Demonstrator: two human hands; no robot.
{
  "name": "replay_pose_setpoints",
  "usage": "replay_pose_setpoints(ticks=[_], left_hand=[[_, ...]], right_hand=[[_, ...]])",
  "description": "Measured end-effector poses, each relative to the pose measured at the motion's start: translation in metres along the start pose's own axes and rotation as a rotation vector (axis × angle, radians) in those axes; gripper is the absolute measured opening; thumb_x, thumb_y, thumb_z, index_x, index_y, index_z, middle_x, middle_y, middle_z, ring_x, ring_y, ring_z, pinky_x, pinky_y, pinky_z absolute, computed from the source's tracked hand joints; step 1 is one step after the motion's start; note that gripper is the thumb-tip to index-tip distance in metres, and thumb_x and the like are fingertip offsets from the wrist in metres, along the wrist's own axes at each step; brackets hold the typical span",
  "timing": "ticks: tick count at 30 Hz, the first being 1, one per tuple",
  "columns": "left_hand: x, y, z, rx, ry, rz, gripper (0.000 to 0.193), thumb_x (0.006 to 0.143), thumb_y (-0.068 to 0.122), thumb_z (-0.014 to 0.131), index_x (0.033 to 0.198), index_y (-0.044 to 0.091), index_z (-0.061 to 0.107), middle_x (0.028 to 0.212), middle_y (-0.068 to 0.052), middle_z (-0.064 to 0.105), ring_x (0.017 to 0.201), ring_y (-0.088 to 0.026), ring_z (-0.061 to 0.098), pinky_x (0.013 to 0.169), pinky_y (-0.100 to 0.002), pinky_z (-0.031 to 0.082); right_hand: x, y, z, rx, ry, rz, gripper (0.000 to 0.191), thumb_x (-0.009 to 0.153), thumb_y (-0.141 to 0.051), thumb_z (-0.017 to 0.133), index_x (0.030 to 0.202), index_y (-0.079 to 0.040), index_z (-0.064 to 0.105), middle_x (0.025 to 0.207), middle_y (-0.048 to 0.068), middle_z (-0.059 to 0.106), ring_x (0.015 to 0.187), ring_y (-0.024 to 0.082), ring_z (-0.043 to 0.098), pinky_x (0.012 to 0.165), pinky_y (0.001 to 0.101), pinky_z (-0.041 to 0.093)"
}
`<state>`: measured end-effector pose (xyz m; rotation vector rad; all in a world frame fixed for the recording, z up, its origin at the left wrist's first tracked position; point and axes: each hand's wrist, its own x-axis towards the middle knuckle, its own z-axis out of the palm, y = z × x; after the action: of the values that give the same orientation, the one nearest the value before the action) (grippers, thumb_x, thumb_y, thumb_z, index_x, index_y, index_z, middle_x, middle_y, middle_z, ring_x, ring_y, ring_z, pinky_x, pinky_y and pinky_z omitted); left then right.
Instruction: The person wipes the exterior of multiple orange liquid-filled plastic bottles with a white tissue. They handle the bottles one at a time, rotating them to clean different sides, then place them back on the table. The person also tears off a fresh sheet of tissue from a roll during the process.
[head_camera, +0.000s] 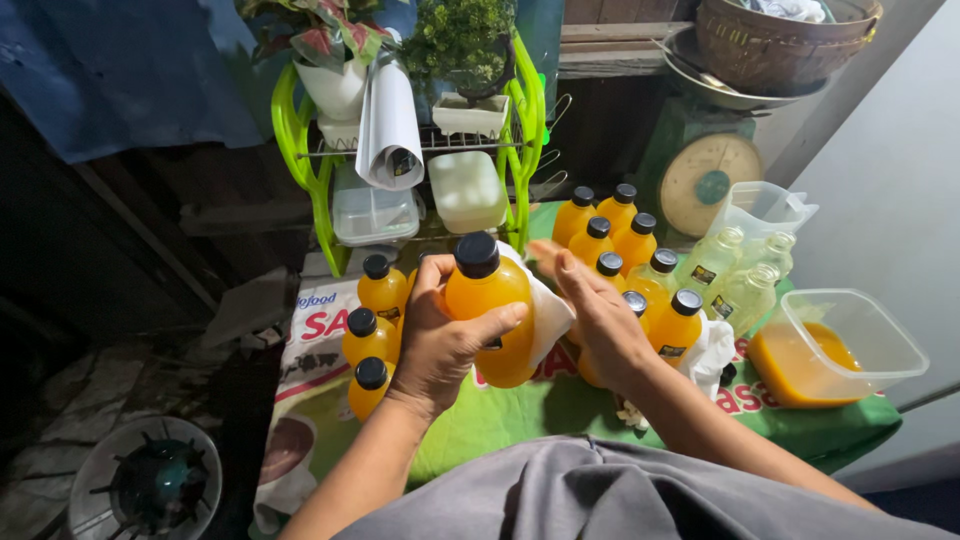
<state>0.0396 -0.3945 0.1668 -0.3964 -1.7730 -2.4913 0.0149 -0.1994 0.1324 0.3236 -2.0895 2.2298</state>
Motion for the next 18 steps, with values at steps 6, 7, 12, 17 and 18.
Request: replay_pose_setpoints(ticks=[6, 7, 12, 17, 18], left_hand=[[-0.002, -0.001, -0.002, 0.001, 0.016, 0.009, 0.055, 0.071, 0.008, 0.085, 0.114, 0.006, 0.052, 0.106, -0.008, 0.07, 0.093, -0.015, 0.071, 0.084, -0.031, 0.06], [-0.002, -0.002, -0.001, 0.011, 0.017, 0.012, 0.054, 0.071, 0.007, 0.085, 0.114, 0.006, 0.053, 0.106, -0.008, 0.069, 0.092, -0.015, 0.07, 0.084, -0.031, 0.06], [-0.004, -0.008, 0.0, 0.022, 0.047, 0.008, 0.053, 0.071, 0.004, 0.085, 0.113, 0.006, 0.053, 0.105, -0.007, 0.068, 0.092, -0.015, 0.068, 0.083, -0.031, 0.059], [0.0, -0.011, -0.003, 0.001, 0.039, 0.04, 0.053, 0.07, 0.003, 0.084, 0.113, 0.006, 0.052, 0.106, -0.005, 0.067, 0.095, -0.014, 0.068, 0.085, -0.031, 0.06], [-0.001, -0.011, -0.004, -0.016, 0.032, 0.032, 0.054, 0.07, 0.003, 0.083, 0.113, 0.006, 0.052, 0.106, -0.005, 0.067, 0.095, -0.014, 0.069, 0.085, -0.031, 0.06]], right_hand=[[-0.017, -0.02, 0.011, 0.239, -0.205, 0.262, 0.048, 0.104, -0.032, 0.05, 0.146, -0.009, 0.056, 0.114, 0.008, 0.071, 0.088, 0.016, 0.067, 0.072, 0.0315, 0.055], [-0.015, -0.024, 0.011, 0.267, -0.167, 0.294, 0.046, 0.104, -0.031, 0.052, 0.142, -0.007, 0.058, 0.109, 0.008, 0.071, 0.085, 0.017, 0.067, 0.069, 0.0323, 0.056], [-0.013, -0.033, 0.025, 0.177, 0.03, 0.022, 0.04, 0.106, -0.024, 0.051, 0.135, 0.001, 0.061, 0.111, 0.006, 0.073, 0.091, 0.008, 0.069, 0.078, 0.0243, 0.058], [-0.032, -0.029, 0.042, -0.287, 0.044, -0.122, 0.054, 0.105, -0.001, 0.05, 0.157, -0.009, 0.06, 0.1, 0.007, 0.071, 0.072, 0.01, 0.056, 0.066, 0.0252, 0.05], [-0.034, -0.028, 0.042, -0.302, 0.033, -0.113, 0.055, 0.104, 0.0, 0.05, 0.158, -0.011, 0.058, 0.099, 0.006, 0.069, 0.071, 0.01, 0.056, 0.065, 0.0249, 0.05]])
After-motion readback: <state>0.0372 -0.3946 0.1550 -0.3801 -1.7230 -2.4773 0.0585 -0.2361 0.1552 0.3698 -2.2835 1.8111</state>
